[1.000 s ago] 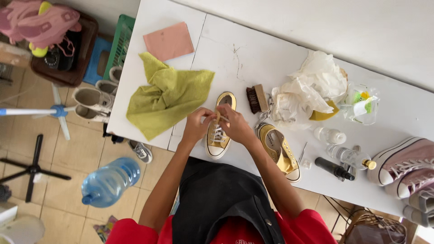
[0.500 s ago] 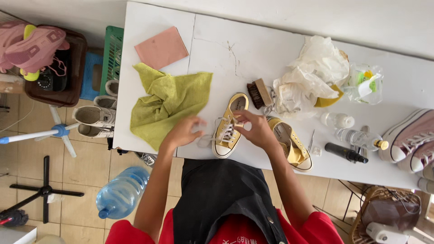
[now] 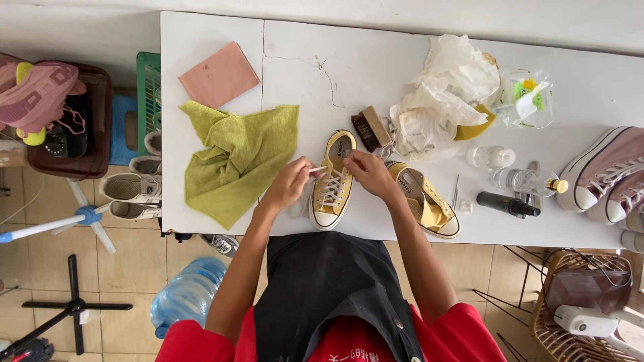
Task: The person threads white shoelaces through the eyelets of a yellow Converse sneaker on a white table. They pull the laces through each eyelet in sequence, adjusting tension and arranging the laces across the shoe's vamp.
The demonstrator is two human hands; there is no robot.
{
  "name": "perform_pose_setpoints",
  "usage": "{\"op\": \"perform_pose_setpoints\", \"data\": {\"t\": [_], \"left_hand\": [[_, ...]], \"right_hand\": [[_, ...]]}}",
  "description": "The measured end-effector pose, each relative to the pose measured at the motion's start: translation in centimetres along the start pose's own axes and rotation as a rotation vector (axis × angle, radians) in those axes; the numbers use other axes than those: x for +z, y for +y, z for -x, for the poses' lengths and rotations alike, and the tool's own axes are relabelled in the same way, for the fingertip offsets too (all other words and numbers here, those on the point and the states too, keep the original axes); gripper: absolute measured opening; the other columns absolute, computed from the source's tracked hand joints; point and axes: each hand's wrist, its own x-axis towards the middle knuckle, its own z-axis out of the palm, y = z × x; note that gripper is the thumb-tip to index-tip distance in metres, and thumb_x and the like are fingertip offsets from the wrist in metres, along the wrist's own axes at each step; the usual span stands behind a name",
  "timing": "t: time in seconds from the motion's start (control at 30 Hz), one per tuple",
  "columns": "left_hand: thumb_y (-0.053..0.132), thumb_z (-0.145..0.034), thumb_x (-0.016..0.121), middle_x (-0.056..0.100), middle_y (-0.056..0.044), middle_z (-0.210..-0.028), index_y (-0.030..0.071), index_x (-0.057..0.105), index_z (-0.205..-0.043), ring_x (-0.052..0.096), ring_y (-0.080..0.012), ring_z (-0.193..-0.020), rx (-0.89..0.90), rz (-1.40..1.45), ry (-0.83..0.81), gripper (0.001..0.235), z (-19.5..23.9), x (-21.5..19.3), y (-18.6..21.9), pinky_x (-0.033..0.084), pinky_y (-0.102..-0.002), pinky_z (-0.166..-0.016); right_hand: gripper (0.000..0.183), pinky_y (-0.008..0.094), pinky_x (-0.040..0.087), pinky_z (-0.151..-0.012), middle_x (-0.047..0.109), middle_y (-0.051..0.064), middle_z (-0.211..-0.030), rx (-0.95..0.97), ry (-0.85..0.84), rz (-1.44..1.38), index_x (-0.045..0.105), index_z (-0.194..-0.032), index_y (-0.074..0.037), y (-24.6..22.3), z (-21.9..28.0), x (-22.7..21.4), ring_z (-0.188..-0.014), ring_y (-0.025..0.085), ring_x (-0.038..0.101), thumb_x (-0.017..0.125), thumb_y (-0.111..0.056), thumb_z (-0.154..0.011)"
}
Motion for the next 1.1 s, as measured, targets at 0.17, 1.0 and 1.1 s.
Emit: {"op": "perform_pose_setpoints", "data": {"t": [0.17,1.0,1.1], "left_hand": [[0.029,-0.112,0.046,0.06,-0.004,-0.074,0.015,0.063,-0.098,0.058,-0.0188,-0.078,-0.135,0.146,0.049,0.026,0.6,0.0,1.1,0.05,-0.036,-0.074],[0.028,-0.107,0.081,0.072,-0.006,-0.078,0.01,0.086,-0.104,0.068,-0.0194,-0.077,0.341,0.2,-0.096,0.018,-2.2,-0.2,9.6,0.058,-0.036,-0.082],[0.026,-0.104,0.084,0.069,-0.005,-0.078,0.013,0.084,-0.102,0.068,-0.0206,-0.076,0.325,0.001,0.065,0.014,-1.0,-2.4,7.8,0.056,-0.037,-0.077]], "right_hand": [[0.021,0.037,0.054,-0.074,0.067,0.005,-0.066,-0.047,0.057,-0.042,0.075,-0.1,-0.017,0.1,0.2,1.6,-0.068,0.021,0.063,0.08,-0.037,-0.102],[0.009,0.035,0.06,-0.068,0.084,0.003,-0.085,-0.631,0.692,-0.077,0.091,-0.099,-0.012,-6.1,10.0,0.9,-0.069,0.024,0.073,0.089,-0.004,-0.095],[0.004,0.038,0.056,-0.072,0.075,0.008,-0.073,-0.441,0.725,-0.122,0.088,-0.103,-0.009,-7.3,11.2,-0.6,-0.066,0.022,0.066,0.088,-0.007,-0.099]]}}
